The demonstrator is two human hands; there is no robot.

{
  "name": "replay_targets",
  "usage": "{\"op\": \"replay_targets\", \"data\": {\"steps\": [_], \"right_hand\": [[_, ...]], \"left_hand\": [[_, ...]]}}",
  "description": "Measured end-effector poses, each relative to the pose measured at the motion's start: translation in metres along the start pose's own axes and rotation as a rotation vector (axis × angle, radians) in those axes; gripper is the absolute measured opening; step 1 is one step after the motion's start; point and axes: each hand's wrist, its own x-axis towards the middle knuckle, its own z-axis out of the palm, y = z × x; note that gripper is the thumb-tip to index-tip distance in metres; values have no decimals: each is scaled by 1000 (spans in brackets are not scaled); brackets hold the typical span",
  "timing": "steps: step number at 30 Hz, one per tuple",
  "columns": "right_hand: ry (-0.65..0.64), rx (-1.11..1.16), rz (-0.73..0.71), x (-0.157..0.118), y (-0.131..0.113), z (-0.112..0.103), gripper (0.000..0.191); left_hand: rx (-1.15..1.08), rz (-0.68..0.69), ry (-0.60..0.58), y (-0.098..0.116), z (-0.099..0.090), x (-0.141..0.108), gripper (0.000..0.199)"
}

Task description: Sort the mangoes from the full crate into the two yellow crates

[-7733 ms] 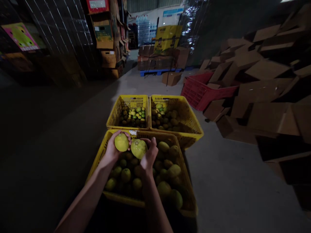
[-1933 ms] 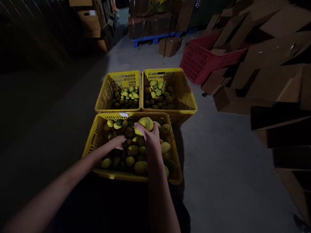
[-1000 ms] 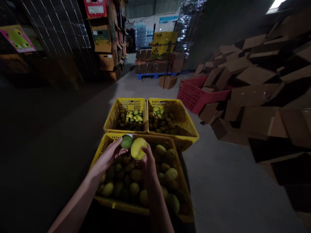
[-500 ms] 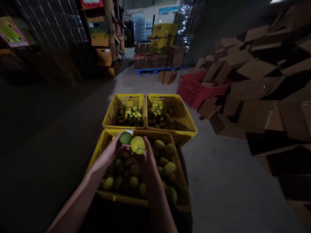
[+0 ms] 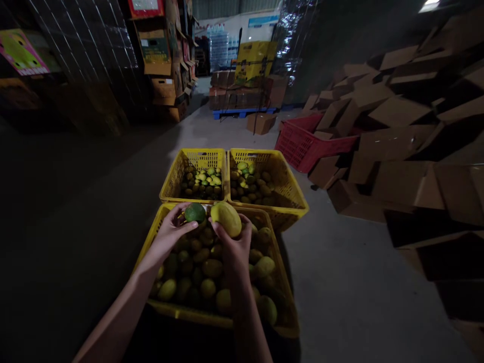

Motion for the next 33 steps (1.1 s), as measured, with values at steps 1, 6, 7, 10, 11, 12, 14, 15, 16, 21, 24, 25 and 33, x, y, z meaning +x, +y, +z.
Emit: {"op": "replay_targets", "data": {"steps": [1,6,7,10,11,12,14,15,16,21,24,25,33], "right_hand": [[21,-2,14,-1,-3,1,52],[-21,-99,25,-3,-15,4,49],[-46,-113,2,-3,-16,4,50],[-110,-156,-93,-2,-15,2,55],[-114,-186,-127,-2,-13,1,56],[-107,-233,-160,-2,-11,0,57],[-69,-372,-238,-3,-5,-1,59],[-41,-442,-282,-4,-3,-1,60],[-16,-501,-323,-5,-1,-1,60],[48,-568,-412,-8,0,3,60],[71,-487,-378,-8,-4,5,65],[65,-441,-359,-8,-6,5,69],[-2,-177,134,-8,-21,3,44]], "left_hand": [[1,1,-29,1,0,0,44],[-3,43,-72,2,-3,1,50],[9,51,-65,2,-5,1,51],[62,73,-63,3,-9,1,51],[82,91,-67,3,-9,0,51],[104,116,-70,3,-10,0,51],[148,167,-79,3,-9,-2,51],[167,184,-84,2,-8,-3,51],[184,197,-85,2,-8,-3,51],[219,209,-73,-2,-5,-4,50],[191,174,-76,-1,-5,-4,52],[173,165,-79,0,-4,-4,53],[-5,-181,-119,4,2,-3,47]]}}
